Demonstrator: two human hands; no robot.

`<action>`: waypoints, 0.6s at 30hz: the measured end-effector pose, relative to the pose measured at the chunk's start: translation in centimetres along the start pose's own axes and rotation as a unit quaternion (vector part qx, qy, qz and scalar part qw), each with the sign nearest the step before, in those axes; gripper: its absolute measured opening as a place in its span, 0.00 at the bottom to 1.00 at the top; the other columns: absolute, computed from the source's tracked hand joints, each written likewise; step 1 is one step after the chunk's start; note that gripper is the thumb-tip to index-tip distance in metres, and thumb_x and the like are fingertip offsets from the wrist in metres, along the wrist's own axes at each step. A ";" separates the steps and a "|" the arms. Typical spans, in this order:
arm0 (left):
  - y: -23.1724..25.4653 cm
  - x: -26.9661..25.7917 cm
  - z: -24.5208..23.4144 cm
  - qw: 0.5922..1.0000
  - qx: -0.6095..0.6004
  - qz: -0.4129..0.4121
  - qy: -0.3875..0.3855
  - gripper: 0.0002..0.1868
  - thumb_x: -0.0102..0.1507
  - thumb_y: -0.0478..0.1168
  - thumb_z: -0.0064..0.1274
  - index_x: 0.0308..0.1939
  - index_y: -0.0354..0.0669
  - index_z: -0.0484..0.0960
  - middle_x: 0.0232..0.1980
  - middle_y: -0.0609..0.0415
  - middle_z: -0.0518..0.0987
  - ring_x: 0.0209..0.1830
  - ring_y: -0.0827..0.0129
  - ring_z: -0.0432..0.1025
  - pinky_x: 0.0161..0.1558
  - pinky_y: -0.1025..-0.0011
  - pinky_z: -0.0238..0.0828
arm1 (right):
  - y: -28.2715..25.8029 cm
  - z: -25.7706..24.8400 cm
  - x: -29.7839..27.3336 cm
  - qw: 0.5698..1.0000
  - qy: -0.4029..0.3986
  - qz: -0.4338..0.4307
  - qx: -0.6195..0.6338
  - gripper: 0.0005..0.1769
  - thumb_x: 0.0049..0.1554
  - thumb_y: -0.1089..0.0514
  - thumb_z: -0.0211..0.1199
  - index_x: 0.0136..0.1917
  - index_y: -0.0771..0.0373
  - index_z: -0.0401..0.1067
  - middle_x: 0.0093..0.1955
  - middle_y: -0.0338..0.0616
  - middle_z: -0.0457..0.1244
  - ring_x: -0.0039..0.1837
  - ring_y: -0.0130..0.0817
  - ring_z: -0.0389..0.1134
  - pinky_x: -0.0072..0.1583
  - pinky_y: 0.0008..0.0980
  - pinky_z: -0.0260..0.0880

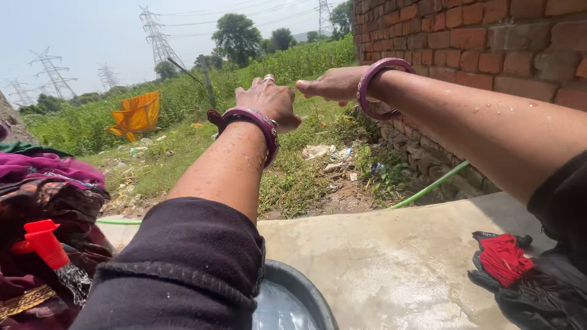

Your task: The person washes clothes by hand in a large basin of water, rubbing, squeezing, and rinsing a striped garment and then a black garment.

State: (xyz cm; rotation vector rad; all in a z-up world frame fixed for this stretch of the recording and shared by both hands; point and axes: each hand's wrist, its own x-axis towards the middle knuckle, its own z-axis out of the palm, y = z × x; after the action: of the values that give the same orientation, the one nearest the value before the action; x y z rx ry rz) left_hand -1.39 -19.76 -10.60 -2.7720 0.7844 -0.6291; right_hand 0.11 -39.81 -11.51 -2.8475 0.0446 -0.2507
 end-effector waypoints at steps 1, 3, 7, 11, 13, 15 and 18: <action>2.5 0.5 1.0 1.000 -0.012 0.015 -0.010 0.25 0.61 0.53 0.54 0.63 0.60 0.79 0.75 0.49 0.62 0.76 0.59 0.55 0.69 0.45 0.56 | 2.7 0.5 0.0 0.999 0.017 -0.019 -0.035 0.47 0.57 0.20 0.35 0.76 0.47 0.64 0.73 0.52 0.62 0.70 0.52 0.66 0.73 0.54 0.59; 7.3 1.0 3.3 0.998 -0.036 0.044 -0.032 0.24 0.61 0.51 0.55 0.62 0.58 0.80 0.75 0.50 0.62 0.76 0.60 0.56 0.69 0.46 0.57 | 8.1 1.9 -0.2 0.997 0.029 -0.029 -0.067 0.43 0.61 0.23 0.41 0.73 0.53 0.67 0.71 0.52 0.63 0.72 0.50 0.63 0.72 0.49 0.60; 16.5 1.4 8.2 0.991 -0.057 0.106 -0.066 0.29 0.58 0.51 0.61 0.64 0.56 0.78 0.72 0.52 0.65 0.75 0.61 0.57 0.69 0.45 0.56 | 18.0 7.2 -2.1 0.999 0.007 -0.003 -0.047 0.28 0.58 0.42 0.58 0.69 0.50 0.72 0.67 0.45 0.67 0.70 0.45 0.66 0.72 0.43 0.61; 23.6 1.2 13.0 0.980 -0.075 0.163 -0.084 0.31 0.57 0.51 0.61 0.65 0.62 0.76 0.71 0.55 0.67 0.74 0.63 0.59 0.67 0.46 0.59 | 25.7 14.3 -5.9 0.997 -0.010 0.065 -0.044 0.27 0.56 0.44 0.60 0.68 0.49 0.74 0.65 0.47 0.68 0.68 0.46 0.67 0.70 0.41 0.64; 26.6 1.0 15.1 0.975 -0.077 0.188 -0.096 0.29 0.58 0.50 0.61 0.64 0.61 0.78 0.72 0.54 0.66 0.75 0.62 0.58 0.67 0.45 0.59 | 29.3 17.4 -8.1 0.995 -0.022 0.099 -0.026 0.27 0.55 0.45 0.61 0.67 0.50 0.74 0.65 0.46 0.69 0.67 0.46 0.68 0.69 0.41 0.65; 29.6 0.2 17.0 0.967 -0.081 0.212 -0.115 0.26 0.58 0.49 0.61 0.62 0.61 0.81 0.74 0.53 0.64 0.76 0.61 0.57 0.66 0.45 0.59 | 32.5 21.0 -10.9 0.985 -0.067 0.153 -0.044 0.25 0.54 0.47 0.62 0.64 0.48 0.77 0.62 0.49 0.71 0.65 0.46 0.70 0.68 0.41 0.67; 33.7 -0.9 19.0 0.952 -0.085 0.246 -0.160 0.28 0.56 0.51 0.64 0.61 0.61 0.82 0.74 0.58 0.67 0.75 0.65 0.61 0.66 0.50 0.63 | 37.1 24.7 -14.3 0.976 -0.096 0.190 -0.054 0.24 0.53 0.50 0.61 0.63 0.50 0.77 0.60 0.49 0.71 0.63 0.47 0.72 0.65 0.43 0.69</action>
State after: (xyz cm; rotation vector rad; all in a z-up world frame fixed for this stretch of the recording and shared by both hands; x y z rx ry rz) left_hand -8.89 -46.39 -37.71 -2.5567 1.4277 -0.0175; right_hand -9.89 -67.82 -47.64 -2.8779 0.5702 0.1120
